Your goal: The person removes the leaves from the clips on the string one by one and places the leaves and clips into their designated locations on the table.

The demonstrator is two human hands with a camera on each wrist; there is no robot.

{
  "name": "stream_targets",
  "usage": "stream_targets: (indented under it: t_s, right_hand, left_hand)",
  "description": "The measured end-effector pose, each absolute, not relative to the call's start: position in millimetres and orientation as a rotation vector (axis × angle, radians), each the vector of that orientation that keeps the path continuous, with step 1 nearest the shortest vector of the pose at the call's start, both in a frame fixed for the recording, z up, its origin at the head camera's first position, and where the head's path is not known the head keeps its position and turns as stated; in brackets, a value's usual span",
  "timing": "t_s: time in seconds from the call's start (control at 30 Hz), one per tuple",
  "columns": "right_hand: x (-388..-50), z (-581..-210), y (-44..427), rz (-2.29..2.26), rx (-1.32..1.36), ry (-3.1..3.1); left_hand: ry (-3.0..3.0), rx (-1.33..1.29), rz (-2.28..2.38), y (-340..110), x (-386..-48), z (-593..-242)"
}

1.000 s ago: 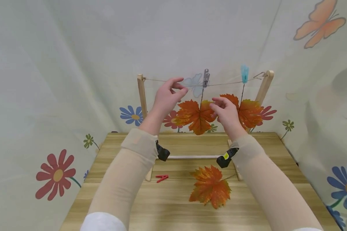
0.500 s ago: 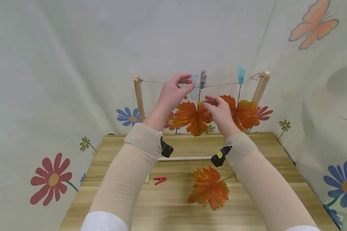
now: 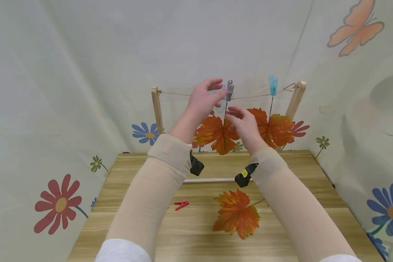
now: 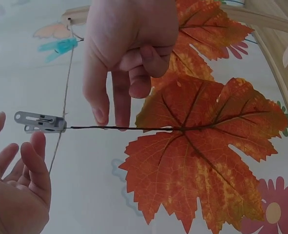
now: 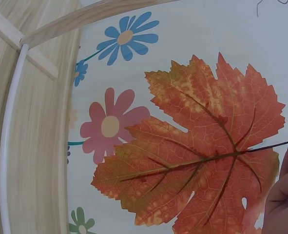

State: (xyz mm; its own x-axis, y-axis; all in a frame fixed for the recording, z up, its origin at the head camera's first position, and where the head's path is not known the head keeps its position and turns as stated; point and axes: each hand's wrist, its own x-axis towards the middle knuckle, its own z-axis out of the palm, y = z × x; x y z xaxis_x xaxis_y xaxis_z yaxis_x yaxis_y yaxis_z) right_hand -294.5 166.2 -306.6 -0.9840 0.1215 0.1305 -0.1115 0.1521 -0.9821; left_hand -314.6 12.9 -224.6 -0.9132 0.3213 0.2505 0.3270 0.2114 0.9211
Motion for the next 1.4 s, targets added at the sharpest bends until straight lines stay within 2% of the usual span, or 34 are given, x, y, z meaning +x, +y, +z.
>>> stream_targets:
  t_s: [0.97, 1.4]
  right_hand:
    - [-295.4, -310.4, 155.4, 1.922, 0.002, -2.243]
    - [-295.6, -308.7, 154.8, 1.896, 0.022, -2.235]
  left_hand:
    - [-2.521, -0.586, -1.794, 31.7, -315.5, -211.0]
    - [-2.586, -0.674, -1.681, 35.4, -318.8, -212.6]
